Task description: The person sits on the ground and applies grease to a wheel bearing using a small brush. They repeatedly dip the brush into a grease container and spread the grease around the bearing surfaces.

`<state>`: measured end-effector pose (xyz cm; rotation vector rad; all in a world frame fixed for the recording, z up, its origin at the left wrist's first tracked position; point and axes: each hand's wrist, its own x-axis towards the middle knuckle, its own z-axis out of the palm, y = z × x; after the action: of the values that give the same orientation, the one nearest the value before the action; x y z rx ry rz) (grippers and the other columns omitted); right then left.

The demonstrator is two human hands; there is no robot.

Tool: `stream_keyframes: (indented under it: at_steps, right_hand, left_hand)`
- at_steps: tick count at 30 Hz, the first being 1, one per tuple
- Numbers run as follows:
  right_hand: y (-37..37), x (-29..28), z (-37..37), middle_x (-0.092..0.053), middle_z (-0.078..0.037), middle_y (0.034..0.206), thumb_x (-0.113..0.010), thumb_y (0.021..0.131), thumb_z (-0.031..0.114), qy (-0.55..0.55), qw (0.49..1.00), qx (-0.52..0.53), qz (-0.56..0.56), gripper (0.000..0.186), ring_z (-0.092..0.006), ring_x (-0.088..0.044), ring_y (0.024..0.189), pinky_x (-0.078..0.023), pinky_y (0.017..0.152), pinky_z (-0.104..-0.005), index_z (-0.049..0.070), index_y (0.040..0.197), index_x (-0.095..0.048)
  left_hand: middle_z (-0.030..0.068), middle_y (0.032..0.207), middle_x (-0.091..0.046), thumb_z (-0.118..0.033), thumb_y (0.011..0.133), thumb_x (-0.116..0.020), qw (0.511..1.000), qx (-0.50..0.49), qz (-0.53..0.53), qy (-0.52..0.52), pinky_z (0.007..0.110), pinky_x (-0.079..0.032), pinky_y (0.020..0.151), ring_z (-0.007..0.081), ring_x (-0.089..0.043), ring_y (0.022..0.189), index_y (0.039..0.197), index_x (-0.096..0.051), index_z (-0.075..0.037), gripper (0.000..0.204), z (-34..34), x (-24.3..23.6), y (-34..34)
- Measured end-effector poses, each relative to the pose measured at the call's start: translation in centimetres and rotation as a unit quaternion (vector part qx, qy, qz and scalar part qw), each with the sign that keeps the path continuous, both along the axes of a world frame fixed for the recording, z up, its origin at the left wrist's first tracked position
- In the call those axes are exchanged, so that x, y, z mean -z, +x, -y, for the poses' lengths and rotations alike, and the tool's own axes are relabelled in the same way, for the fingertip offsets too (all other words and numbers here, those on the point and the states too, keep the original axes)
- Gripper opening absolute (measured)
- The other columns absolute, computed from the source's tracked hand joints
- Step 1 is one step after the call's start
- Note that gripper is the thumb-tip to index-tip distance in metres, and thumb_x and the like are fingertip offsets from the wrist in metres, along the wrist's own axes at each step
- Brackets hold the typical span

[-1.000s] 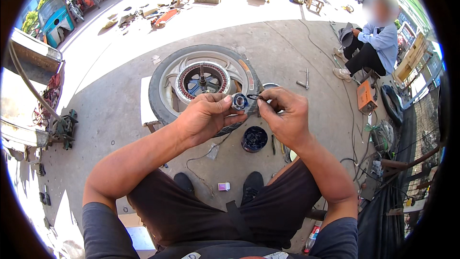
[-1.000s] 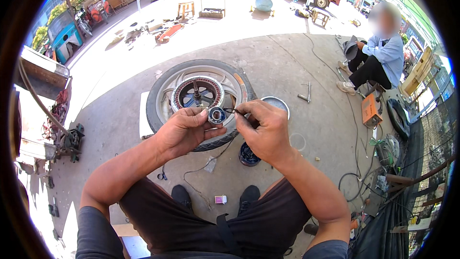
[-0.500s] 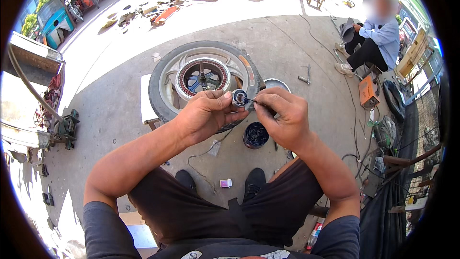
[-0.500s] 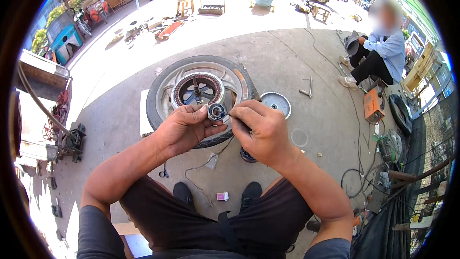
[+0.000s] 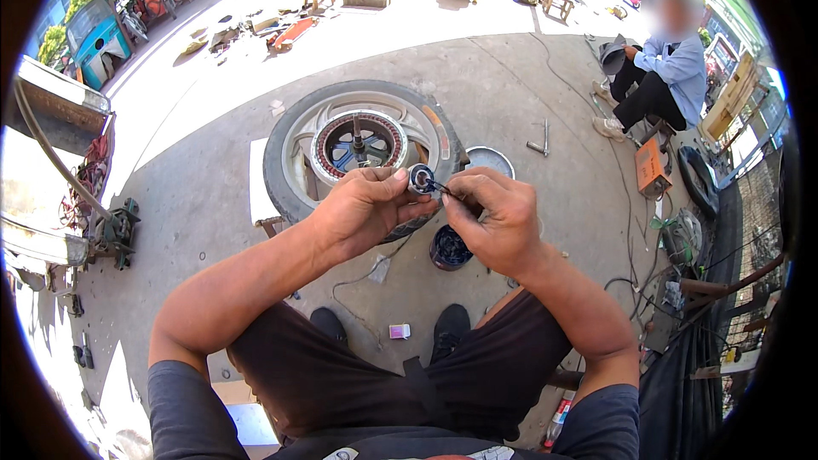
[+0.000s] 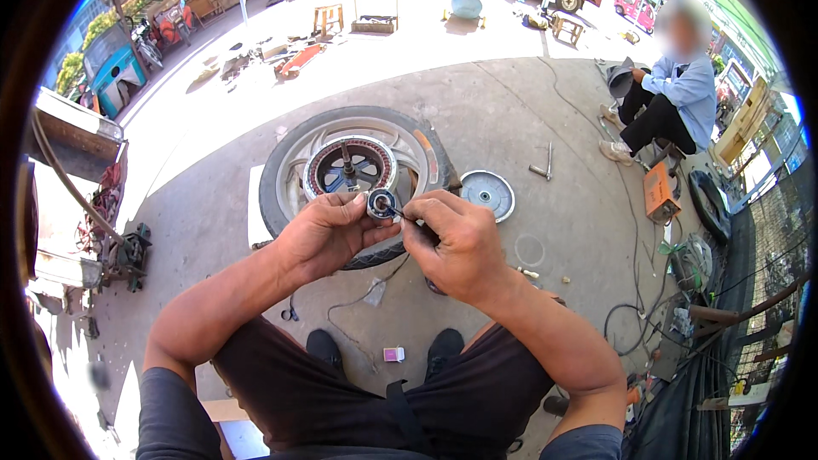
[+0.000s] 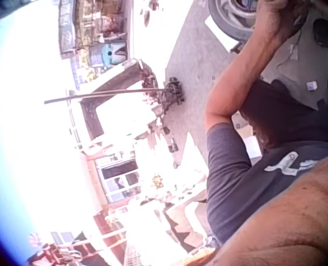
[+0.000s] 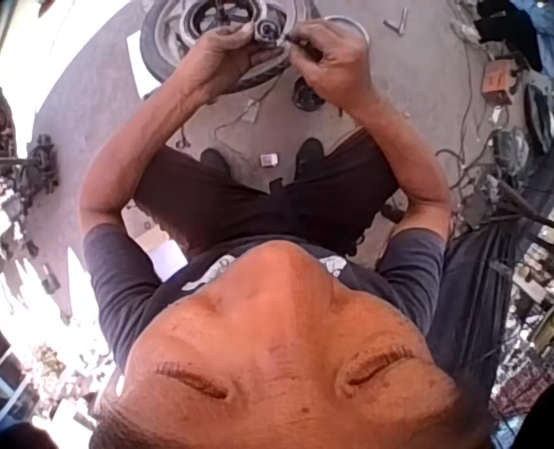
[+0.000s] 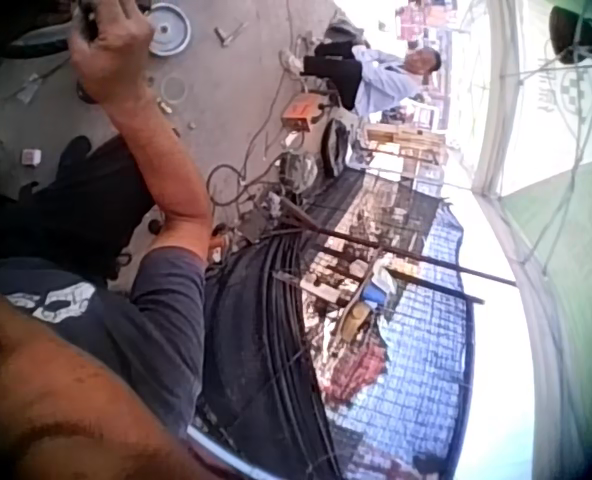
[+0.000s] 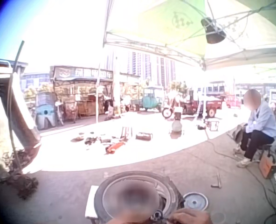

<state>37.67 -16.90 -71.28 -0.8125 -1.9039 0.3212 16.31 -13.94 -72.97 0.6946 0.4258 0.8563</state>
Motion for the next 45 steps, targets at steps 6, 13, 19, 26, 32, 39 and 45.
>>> stream_keyframes:
  at_steps: [6,13,19,26,32,39,45]
  right_hand:
    - [-0.6,0.0,0.3,-0.068,-0.011,0.082,-0.072,0.078,-0.003,-0.038,0.999,-0.002,-0.034,0.012,-0.0185,-0.067,0.064,-0.051,0.056,-0.0287,-0.002,0.089,-0.066]
    - [-0.5,0.8,-0.4,-0.068,-0.011,0.079,-0.072,0.08,-0.004,-0.059,0.991,0.035,-0.112,0.011,-0.0151,-0.066,0.061,-0.05,0.054,-0.0271,-0.003,0.09,-0.067]
    - [-0.8,0.9,-0.5,-0.069,-0.013,0.083,-0.071,0.078,-0.006,0.009,0.996,0.037,-0.081,0.013,-0.0204,-0.069,0.068,-0.053,0.058,-0.0297,-0.003,0.09,-0.067]
    - [-0.8,0.6,-0.3,-0.069,-0.014,0.09,-0.073,0.074,-0.006,0.112,0.993,0.019,0.011,0.018,-0.0258,-0.07,0.071,-0.055,0.058,-0.0316,-0.003,0.092,-0.068]
    - [-0.2,0.6,-0.4,-0.068,-0.012,0.093,-0.074,0.07,-0.004,0.216,0.969,0.026,0.117,0.024,-0.0229,-0.069,0.069,-0.055,0.056,-0.0311,-0.004,0.093,-0.068]
    - [-0.5,0.3,0.1,-0.068,-0.012,0.089,-0.072,0.074,-0.007,0.131,0.99,0.047,0.035,0.019,-0.023,-0.069,0.069,-0.054,0.056,-0.0303,-0.003,0.092,-0.068]
    - [-1.3,-0.1,-0.1,-0.069,-0.013,0.085,-0.071,0.077,-0.007,0.027,0.998,0.033,-0.05,0.013,-0.0221,-0.069,0.067,-0.053,0.058,-0.0296,-0.003,0.09,-0.068]
  left_hand:
    - [0.0117,0.11,-0.067,-0.017,0.099,-0.057,1.0,-0.005,-0.004,-0.002,0.042,-0.046,0.108,0.0232,-0.063,0.108,0.109,-0.064,0.001,0.022,-0.2,0.4,-0.2]
    - [0.012,0.112,-0.066,-0.018,0.1,-0.057,1.0,-0.002,0.006,0.007,0.043,-0.044,0.111,0.0227,-0.062,0.109,0.112,-0.062,0.003,0.025,0.0,-0.4,-0.3]
    - [0.0121,0.115,-0.065,-0.019,0.1,-0.057,1.0,0.009,0.02,-0.004,0.042,-0.043,0.111,0.023,-0.061,0.111,0.114,-0.061,0.003,0.027,0.0,-0.2,-0.3]
    - [0.0124,0.117,-0.065,-0.019,0.099,-0.058,0.999,0.015,0.038,-0.011,0.042,-0.044,0.111,0.0237,-0.06,0.113,0.115,-0.061,0.003,0.028,0.0,-0.2,-0.5]
    - [0.0136,0.115,-0.064,-0.019,0.101,-0.055,1.0,-0.01,0.019,-0.022,0.041,-0.045,0.109,0.0244,-0.059,0.113,0.113,-0.06,0.004,0.026,0.4,-0.8,-0.6]
    - [0.0122,0.114,-0.065,-0.018,0.1,-0.056,1.0,-0.016,0.024,0.006,0.043,-0.044,0.111,0.0235,-0.06,0.112,0.113,-0.06,0.003,0.025,0.3,-0.4,-1.4]
    - [0.0119,0.114,-0.065,-0.015,0.101,-0.055,0.999,-0.009,0.0,0.037,0.043,-0.044,0.111,0.0225,-0.061,0.111,0.113,-0.06,0.004,0.024,0.6,-0.8,-1.4]
